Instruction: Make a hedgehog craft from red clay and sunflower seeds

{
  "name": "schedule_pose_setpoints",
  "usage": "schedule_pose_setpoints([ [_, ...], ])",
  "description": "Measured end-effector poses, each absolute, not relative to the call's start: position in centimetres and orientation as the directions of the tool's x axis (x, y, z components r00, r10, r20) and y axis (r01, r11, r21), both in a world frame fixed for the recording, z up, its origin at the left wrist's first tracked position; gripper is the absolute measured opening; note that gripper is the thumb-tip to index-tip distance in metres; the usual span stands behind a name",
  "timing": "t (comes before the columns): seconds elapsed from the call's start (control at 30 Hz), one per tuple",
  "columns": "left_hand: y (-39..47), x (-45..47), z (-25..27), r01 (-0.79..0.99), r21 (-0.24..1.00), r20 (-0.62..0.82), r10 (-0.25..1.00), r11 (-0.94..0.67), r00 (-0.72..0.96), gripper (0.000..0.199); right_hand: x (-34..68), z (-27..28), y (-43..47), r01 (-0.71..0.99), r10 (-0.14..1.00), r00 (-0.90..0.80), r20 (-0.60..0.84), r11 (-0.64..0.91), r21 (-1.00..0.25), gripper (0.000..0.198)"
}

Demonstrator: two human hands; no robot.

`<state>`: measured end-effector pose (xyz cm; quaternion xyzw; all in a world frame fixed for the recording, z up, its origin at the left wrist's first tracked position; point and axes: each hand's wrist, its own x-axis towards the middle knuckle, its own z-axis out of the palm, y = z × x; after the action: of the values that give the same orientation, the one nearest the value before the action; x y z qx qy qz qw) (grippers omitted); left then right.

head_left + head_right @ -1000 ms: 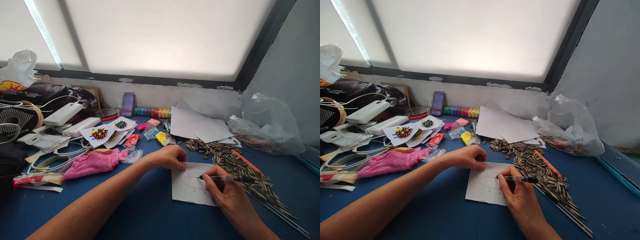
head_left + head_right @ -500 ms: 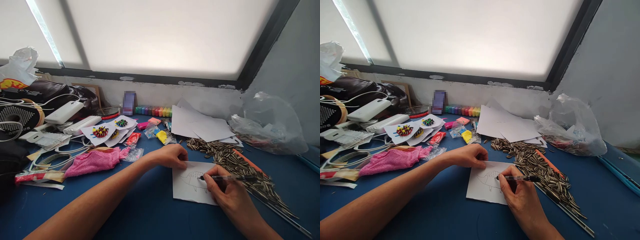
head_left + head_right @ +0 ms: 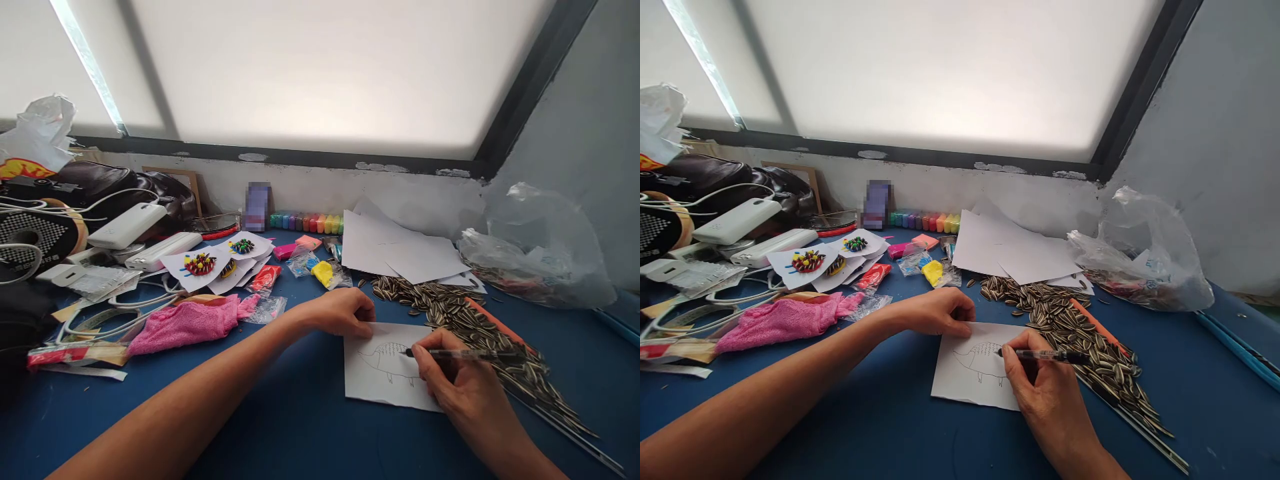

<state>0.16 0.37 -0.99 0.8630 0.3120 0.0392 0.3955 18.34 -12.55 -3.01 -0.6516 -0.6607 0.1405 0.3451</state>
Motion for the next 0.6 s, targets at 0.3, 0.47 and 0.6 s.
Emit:
schedule_pose_setpoints([
  [0.3,0.39,0.19,-1.07,0.512,0.705,-0.184,0.570,-0.491,0.801,0.010,18.32,-3.24,-12.48,0.732,0.973,0.081,0.218,0.090,-0.675,0.028],
  [0.47,0.41,0.18,-1.22,0.501,0.707,-0.173,0.564,-0.500,0.807,0.011,18.16,-3.14,-12.42,0.714,0.978,0.075,0.197,0.085,-0.695,0.028],
  [0.6,0.42,0.19,-1.23,0.514,0.700,-0.181,0.572,-0.497,0.800,0.013,18.19,-3.14,-12.44,0.716,0.979,0.088,0.182,0.064,-0.695,0.026],
])
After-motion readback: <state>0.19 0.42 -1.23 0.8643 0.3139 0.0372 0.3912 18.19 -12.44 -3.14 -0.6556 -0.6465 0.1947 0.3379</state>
